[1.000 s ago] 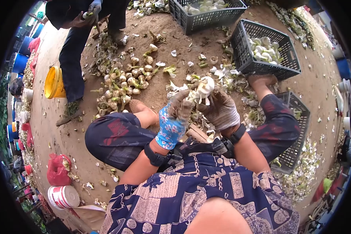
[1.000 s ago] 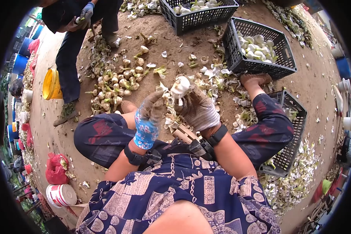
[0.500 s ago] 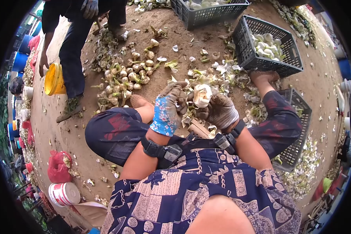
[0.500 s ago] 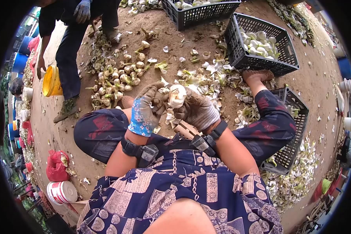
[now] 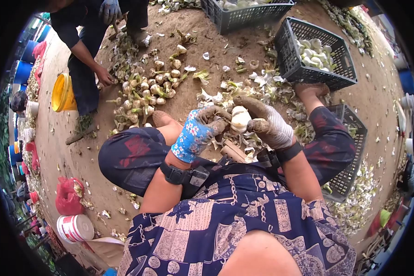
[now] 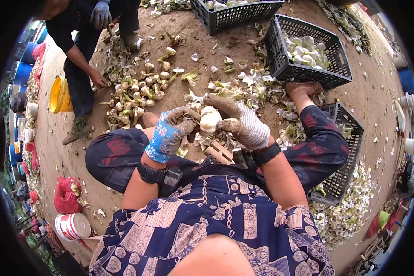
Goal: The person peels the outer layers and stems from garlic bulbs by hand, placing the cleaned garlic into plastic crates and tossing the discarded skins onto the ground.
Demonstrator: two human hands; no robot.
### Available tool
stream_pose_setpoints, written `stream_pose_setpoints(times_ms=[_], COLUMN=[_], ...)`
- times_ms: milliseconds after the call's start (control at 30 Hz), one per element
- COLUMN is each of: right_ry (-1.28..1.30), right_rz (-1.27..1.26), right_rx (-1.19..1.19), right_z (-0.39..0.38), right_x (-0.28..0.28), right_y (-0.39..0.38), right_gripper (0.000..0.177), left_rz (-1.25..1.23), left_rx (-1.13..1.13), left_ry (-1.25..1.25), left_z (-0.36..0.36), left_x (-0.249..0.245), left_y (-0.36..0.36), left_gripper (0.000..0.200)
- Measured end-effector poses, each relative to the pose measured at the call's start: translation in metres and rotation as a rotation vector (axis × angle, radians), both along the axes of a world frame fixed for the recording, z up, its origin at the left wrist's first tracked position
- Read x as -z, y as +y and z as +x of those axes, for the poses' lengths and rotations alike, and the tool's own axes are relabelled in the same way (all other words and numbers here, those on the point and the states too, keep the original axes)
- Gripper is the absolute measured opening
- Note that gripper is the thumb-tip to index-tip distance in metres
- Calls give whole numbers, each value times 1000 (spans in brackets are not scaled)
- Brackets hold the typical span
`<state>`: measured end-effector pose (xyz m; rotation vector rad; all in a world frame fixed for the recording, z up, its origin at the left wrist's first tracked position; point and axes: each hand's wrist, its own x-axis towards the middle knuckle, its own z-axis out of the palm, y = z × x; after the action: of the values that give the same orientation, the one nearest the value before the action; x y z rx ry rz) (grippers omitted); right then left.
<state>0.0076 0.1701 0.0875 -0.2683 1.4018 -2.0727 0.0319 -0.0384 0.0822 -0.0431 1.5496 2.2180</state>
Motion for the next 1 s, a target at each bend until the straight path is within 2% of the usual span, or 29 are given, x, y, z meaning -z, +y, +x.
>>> stream_pose_setpoints(times_ms=[33,67,133,200,233,267,300,333,400,467,533,567,667,700,767,833,867,933,967,1000], right_ry=[56,111,201,576,766,767,896,1021,965,767,749,762,702,758,817,993,1000,987,938,885], right_rz=[74,148,175,466,550,549,677,805,807,667,589,571,574,645,708,846,871,747,705,673], right_rx=[34,66,71,65,83,88,37,-21,-51,-50,-33,-63,-136,-148,-162,-226,-230,-200,-188,-176], right_z=[0,1,0,-1,-3,-5,-6,-5,-3,-3,-5,-6,-6,-7,-8,-7,-3,-3,-1,1], right_x=[-3,-4,-5,-13,-12,-13,-17,-21,-27,-19,-14,-13,-21,-22,-24,-26,-23,-11,-10,-10], right_y=[0,1,0,-2,-4,-6,-8,-10,-11,-8,-6,-4,-2,-3,-4,-12,-13,-12,-10,-7], right_gripper=[76,75,69,64,62,62,64,66,69,69,69,69,67,66,64,63,61,61,61,61], left_rz=[101,101,179,107,-112,-329,-635,-633,-500,-574,-193,-180,-181,-182,-552,-798,-903,-768,-590,-517], left_rx=[-36,-35,-259,-254,-198,-136,-130,-128,-22,-46,-21,-11,-7,-8,117,238,301,281,278,209], left_ry=[-36,-37,-195,-206,-16,175,406,401,262,321,14,34,-2,-3,156,184,174,244,91,31], left_z=[1,0,-4,-2,-1,-1,-5,-4,-2,-1,-3,-3,-2,-2,-5,-9,-10,-9,-9,-8], left_x=[5,11,12,6,5,4,10,14,13,16,18,21,20,19,17,11,4,12,13,20], left_y=[1,1,3,9,17,21,23,22,15,7,-2,-4,1,2,7,15,15,9,5,6], left_gripper=[18,18,20,21,22,23,26,26,25,22,21,21,22,22,25,31,31,29,26,22])
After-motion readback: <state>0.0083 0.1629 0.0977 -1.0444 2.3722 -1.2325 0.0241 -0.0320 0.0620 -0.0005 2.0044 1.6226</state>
